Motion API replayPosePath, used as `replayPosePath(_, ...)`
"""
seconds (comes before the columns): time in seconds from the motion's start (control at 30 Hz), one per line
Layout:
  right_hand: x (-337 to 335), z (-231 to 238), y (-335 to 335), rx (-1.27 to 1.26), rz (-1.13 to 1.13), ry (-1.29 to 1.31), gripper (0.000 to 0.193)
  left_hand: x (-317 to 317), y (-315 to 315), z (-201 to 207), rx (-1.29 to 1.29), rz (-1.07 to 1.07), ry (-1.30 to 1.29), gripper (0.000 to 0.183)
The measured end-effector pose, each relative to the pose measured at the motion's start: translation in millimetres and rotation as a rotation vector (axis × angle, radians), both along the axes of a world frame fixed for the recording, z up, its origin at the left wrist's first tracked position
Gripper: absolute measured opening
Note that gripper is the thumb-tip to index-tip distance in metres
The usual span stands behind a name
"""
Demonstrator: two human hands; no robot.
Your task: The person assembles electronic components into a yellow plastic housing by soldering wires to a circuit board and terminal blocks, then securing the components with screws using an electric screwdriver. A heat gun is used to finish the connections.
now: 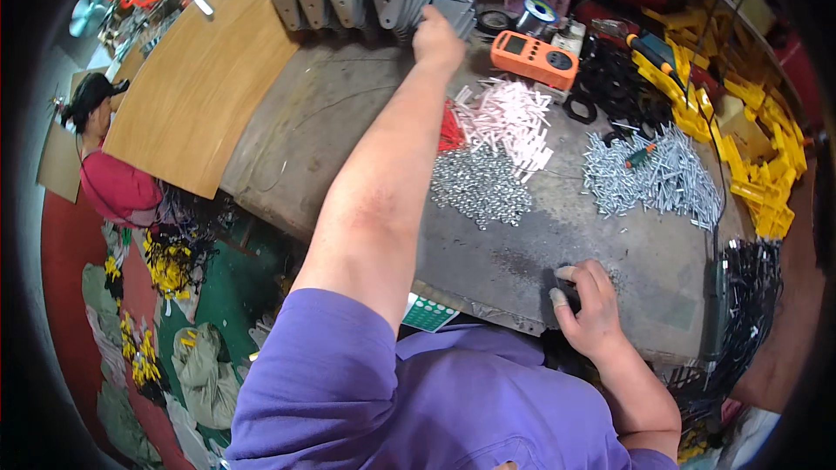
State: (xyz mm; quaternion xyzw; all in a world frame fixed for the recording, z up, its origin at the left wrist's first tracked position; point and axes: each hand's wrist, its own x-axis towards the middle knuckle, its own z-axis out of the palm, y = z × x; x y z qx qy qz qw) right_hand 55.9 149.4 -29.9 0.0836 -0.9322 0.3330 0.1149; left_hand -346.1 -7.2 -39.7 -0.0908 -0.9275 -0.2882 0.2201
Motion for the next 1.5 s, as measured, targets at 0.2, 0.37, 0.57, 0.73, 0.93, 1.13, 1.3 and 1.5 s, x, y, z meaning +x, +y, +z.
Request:
replayPosePath(0.2, -9, 17, 13, -0.291, -0.069, -0.355, 0.012, 40, -8, 33, 0.366, -0.154, 0.054, 0.047)
replayPosePath(0.37, -92, 29, 81, 0.097, -0.072, 0.18, 0.01, 164, -50, 74, 0.308, -0.502, -0.271, 0.038)
replayPosePath(0.57, -192, 20, 115, 0.677, 0.069, 0.308, 0.02, 293, -81, 59, -0.202, -0.802, -0.6, 0.038)
replayPosePath(0.73, -220, 11, 132, 0.832, 0.243, 0.308, 0.014, 309, -65, 32, -0.294, -0.985, -0.209, 0.044)
replayPosePath(0.93, -153, 49, 111, 0.234, 0.109, 0.086, 0.021, 314, -24, 16, -0.159, -0.964, -0.139, 0.059)
replayPosePath(1.13, -9, 27, 115, -0.72, -0.194, -0.345, 0.028, 307, -14, 13, 0.094, -0.834, -0.146, 0.064)
replayPosePath(1.3, 51, 0, 62, -1.193, -0.295, -0.17, 0.042, 314, -7, 19, 0.123, -0.828, -0.288, 0.066)
replayPosePath(1.5, 33, -1, 59, -0.927, -0.339, -0.022, 0.05, 316, -8, 16, -0.036, -1.081, -0.213, 0.07)
